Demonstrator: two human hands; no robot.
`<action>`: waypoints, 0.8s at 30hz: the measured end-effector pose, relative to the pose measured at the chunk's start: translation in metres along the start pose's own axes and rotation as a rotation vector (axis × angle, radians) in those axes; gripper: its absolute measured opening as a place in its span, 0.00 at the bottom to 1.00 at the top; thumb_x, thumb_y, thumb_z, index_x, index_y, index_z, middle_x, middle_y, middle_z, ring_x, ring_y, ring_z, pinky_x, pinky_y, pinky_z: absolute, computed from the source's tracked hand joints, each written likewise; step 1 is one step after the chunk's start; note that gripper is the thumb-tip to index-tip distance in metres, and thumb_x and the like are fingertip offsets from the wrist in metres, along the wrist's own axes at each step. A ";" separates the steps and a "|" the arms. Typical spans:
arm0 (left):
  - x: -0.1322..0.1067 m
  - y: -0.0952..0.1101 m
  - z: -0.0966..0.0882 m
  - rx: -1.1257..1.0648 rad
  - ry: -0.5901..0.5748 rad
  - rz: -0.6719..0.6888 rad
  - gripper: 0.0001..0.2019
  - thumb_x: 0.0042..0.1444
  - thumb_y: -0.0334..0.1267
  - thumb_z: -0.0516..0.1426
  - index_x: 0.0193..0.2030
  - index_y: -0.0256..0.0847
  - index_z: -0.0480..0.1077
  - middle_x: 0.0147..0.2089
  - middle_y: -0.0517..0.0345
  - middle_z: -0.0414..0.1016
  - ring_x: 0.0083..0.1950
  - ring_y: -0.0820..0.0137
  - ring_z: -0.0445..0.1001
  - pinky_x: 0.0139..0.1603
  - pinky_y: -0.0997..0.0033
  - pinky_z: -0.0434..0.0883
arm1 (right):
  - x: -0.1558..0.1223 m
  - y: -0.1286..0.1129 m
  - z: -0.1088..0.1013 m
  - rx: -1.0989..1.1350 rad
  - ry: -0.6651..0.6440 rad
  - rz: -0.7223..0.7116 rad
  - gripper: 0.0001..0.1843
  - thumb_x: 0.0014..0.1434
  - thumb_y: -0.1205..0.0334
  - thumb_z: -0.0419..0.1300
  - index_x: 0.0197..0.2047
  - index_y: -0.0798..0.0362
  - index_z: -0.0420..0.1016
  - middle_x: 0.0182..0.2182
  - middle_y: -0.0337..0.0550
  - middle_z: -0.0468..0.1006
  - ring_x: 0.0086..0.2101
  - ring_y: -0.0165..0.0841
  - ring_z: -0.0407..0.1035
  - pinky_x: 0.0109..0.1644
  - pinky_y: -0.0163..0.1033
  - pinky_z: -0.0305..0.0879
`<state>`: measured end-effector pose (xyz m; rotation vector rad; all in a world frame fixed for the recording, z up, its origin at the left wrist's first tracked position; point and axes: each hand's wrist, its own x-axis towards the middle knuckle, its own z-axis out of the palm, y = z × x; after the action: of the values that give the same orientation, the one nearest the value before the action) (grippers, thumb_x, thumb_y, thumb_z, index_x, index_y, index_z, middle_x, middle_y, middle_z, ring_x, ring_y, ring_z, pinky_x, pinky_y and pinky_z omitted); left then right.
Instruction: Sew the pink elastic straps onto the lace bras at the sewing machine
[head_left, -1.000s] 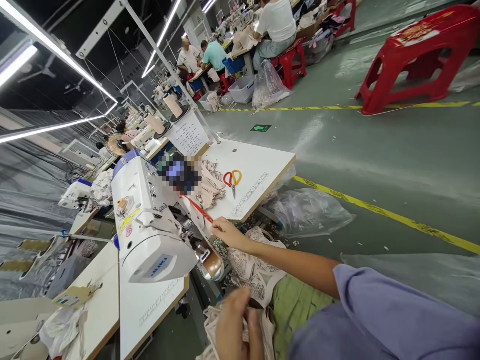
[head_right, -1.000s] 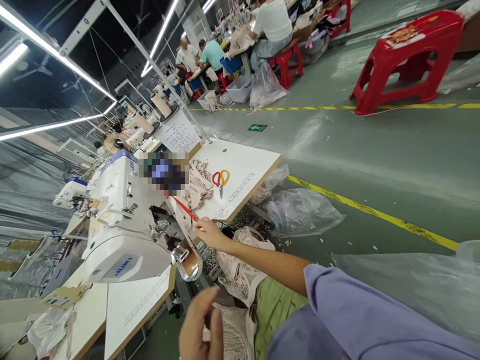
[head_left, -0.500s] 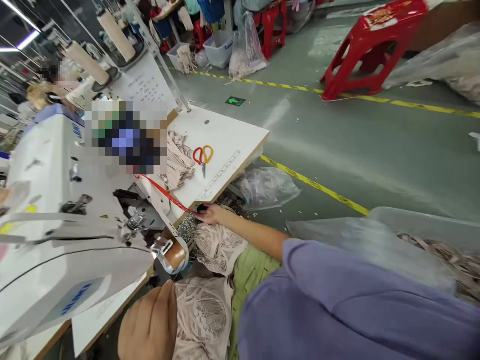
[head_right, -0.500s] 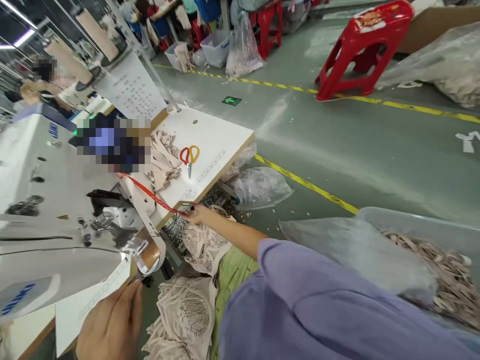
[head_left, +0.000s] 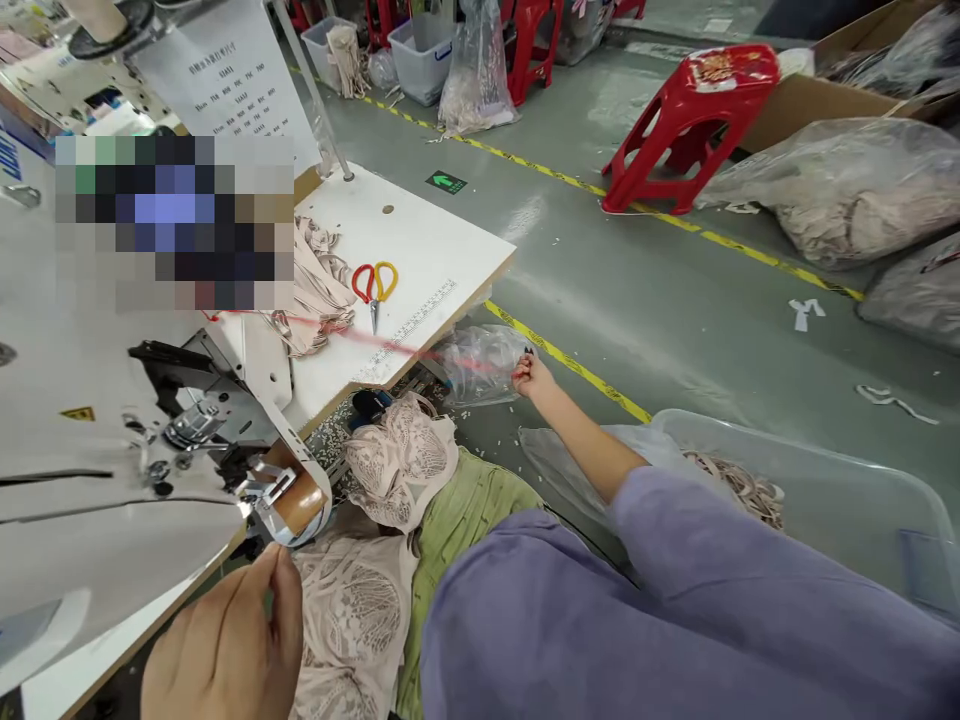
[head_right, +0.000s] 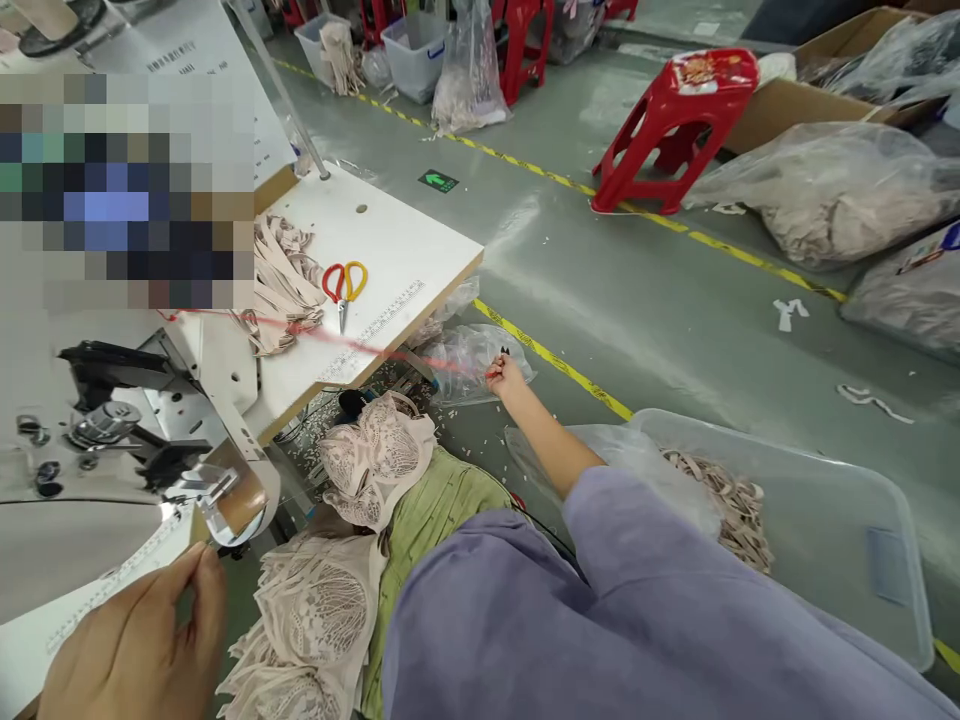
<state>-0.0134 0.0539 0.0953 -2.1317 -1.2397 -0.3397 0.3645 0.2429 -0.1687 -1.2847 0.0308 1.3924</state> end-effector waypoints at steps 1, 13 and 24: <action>0.000 0.000 0.002 0.006 -0.004 -0.004 0.18 0.43 0.28 0.70 0.43 0.32 0.75 0.31 0.48 0.80 0.29 0.61 0.75 0.32 0.63 0.68 | -0.005 -0.001 -0.003 -0.044 -0.004 -0.019 0.14 0.68 0.56 0.57 0.51 0.57 0.71 0.43 0.45 0.75 0.37 0.30 0.72 0.39 0.38 0.74; 0.001 0.007 0.009 -0.034 -0.013 -0.191 0.13 0.46 0.27 0.69 0.39 0.36 0.74 0.32 0.51 0.80 0.31 0.65 0.75 0.35 0.67 0.69 | -0.250 0.070 0.075 -0.452 -1.297 0.174 0.09 0.61 0.61 0.60 0.43 0.52 0.64 0.33 0.37 0.77 0.27 0.26 0.64 0.31 0.33 0.57; -0.009 0.010 -0.007 -0.113 -0.043 -0.300 0.12 0.49 0.26 0.67 0.41 0.35 0.73 0.35 0.50 0.80 0.35 0.65 0.77 0.39 0.66 0.72 | -0.305 0.084 0.118 -0.194 -1.304 0.749 0.24 0.65 0.37 0.54 0.39 0.52 0.63 0.24 0.28 0.55 0.18 0.20 0.42 0.22 0.33 0.40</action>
<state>-0.0095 0.0396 0.0922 -2.0541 -1.6035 -0.5041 0.1418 0.0860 0.0299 -0.2651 -0.5684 2.7063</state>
